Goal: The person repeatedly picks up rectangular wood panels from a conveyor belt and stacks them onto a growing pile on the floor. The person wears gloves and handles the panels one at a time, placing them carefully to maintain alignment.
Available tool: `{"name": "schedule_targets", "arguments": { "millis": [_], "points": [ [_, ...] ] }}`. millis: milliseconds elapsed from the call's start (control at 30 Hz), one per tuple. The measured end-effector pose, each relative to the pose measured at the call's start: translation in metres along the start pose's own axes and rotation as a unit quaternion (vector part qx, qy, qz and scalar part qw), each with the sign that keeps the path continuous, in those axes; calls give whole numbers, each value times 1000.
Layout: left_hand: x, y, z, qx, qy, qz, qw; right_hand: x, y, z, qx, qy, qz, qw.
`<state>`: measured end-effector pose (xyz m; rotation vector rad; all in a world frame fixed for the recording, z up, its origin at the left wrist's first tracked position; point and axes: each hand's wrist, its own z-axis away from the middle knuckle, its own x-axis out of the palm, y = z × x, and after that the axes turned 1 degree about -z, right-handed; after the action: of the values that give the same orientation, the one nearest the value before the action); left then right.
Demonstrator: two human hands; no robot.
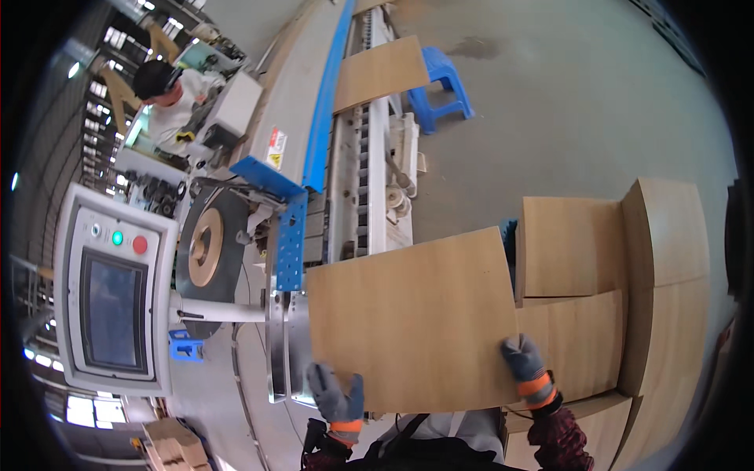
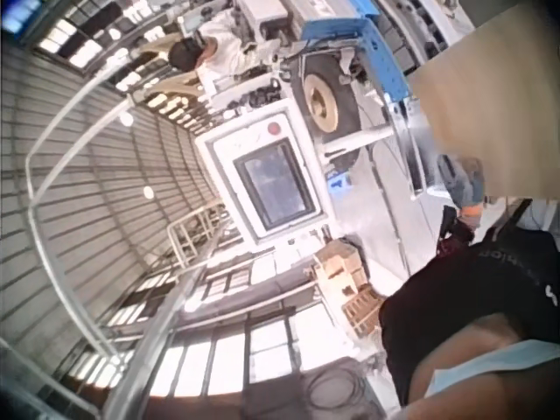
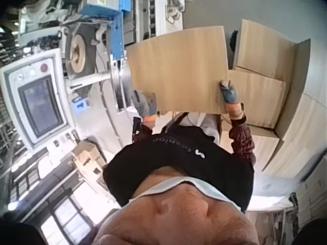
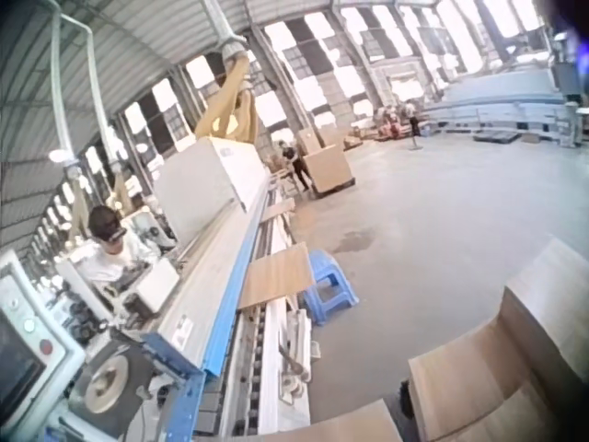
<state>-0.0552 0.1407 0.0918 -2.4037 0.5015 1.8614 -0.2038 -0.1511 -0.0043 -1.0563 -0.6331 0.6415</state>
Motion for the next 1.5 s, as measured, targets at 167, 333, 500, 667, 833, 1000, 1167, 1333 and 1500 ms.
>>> {"name": "schedule_targets", "arguments": {
  "millis": [167, 333, 500, 667, 833, 1000, 1167, 1333, 1500],
  "points": [
    [8, -6, 11, 84, -119, 55, 988, 88, -1, -9, 13, 47, 5, 999],
    [29, -8, -34, 126, -67, 63, 988, 120, -10, -65, -51, 92, 178, 978],
    [44, -5, -66, 139, -60, 68, 986, 117, -14, -99, 53, 71, 66, 994],
    [46, 0, -79, 150, -40, 81, 985, 120, 1, -114, 3, 93, 93, 991],
    [75, 8, -119, 161, -11, 72, 984, 122, -11, -180, 5, 34, -18, 999],
    [116, 22, -163, 203, 84, -11, 976, 124, -39, -212, -292, 66, 130, 945],
    [118, 49, -207, 183, 68, -1, 981, 38, 22, -181, -46, 178, -11, 983],
    [112, 92, -125, 188, 28, 368, 910, -203, 153, -49, 90, 319, 668, 667],
    [198, 154, 50, 148, -383, 229, 882, -358, 200, 52, 257, 546, 508, 614]
  ]
}}
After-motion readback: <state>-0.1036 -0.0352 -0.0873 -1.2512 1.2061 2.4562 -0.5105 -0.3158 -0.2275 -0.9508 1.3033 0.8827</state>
